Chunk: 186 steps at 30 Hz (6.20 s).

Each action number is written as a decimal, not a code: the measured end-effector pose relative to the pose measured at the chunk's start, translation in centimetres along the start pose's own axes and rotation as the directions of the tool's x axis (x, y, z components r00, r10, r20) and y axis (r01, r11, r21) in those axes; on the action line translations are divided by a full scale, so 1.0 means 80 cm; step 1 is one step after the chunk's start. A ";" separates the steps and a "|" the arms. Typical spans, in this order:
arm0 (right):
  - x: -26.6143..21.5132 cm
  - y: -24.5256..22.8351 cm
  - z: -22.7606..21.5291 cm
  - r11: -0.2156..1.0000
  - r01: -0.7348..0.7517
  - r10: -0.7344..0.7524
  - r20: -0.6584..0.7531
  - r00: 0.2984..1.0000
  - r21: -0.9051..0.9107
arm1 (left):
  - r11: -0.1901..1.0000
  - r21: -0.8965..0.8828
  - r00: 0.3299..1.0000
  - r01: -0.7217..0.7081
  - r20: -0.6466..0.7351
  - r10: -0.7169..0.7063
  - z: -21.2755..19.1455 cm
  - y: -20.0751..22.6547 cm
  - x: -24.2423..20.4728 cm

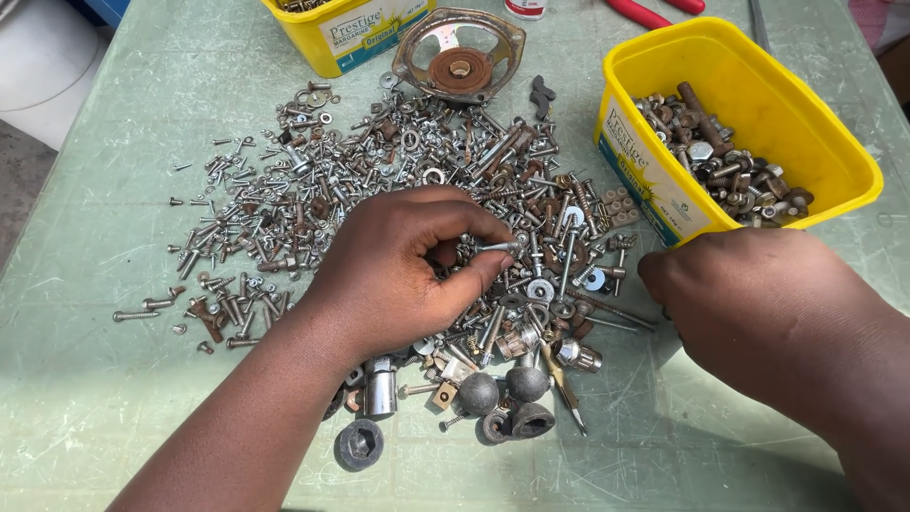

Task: The person sorts a mixed pile of metal fasteners on a table, picking up individual screws, nuts, and washers, inspecting them, and occasionally placing them into a yellow container. The hands repeatedly sift through the pile and handle small components one at a time.

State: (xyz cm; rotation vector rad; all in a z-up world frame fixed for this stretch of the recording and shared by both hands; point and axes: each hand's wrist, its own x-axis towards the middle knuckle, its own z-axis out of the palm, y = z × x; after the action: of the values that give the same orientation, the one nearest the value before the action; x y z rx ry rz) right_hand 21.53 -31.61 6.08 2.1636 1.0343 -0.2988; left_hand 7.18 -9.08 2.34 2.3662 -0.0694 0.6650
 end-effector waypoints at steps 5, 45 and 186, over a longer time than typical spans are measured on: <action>-0.001 -0.005 -0.016 0.998 -0.067 0.068 0.068 0.995 -0.017 | 0.997 -0.072 1.000 -0.010 0.018 0.011 0.001 0.000 -0.001; 0.025 -0.027 -0.005 0.698 0.679 -0.122 -0.896 0.426 0.228 | 0.989 -0.030 0.990 -0.143 0.010 0.144 0.026 -0.006 -0.007; 0.054 -0.085 -0.016 0.577 0.791 -0.318 -0.836 0.447 0.203 | 0.977 -0.001 0.892 0.213 0.408 -0.194 -0.061 -0.045 0.003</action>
State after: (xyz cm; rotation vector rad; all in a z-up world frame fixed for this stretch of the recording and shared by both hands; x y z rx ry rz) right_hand 19.11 -25.28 1.55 2.3936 2.5219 -0.0216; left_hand 6.00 -3.27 3.49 2.3881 -0.0162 0.0615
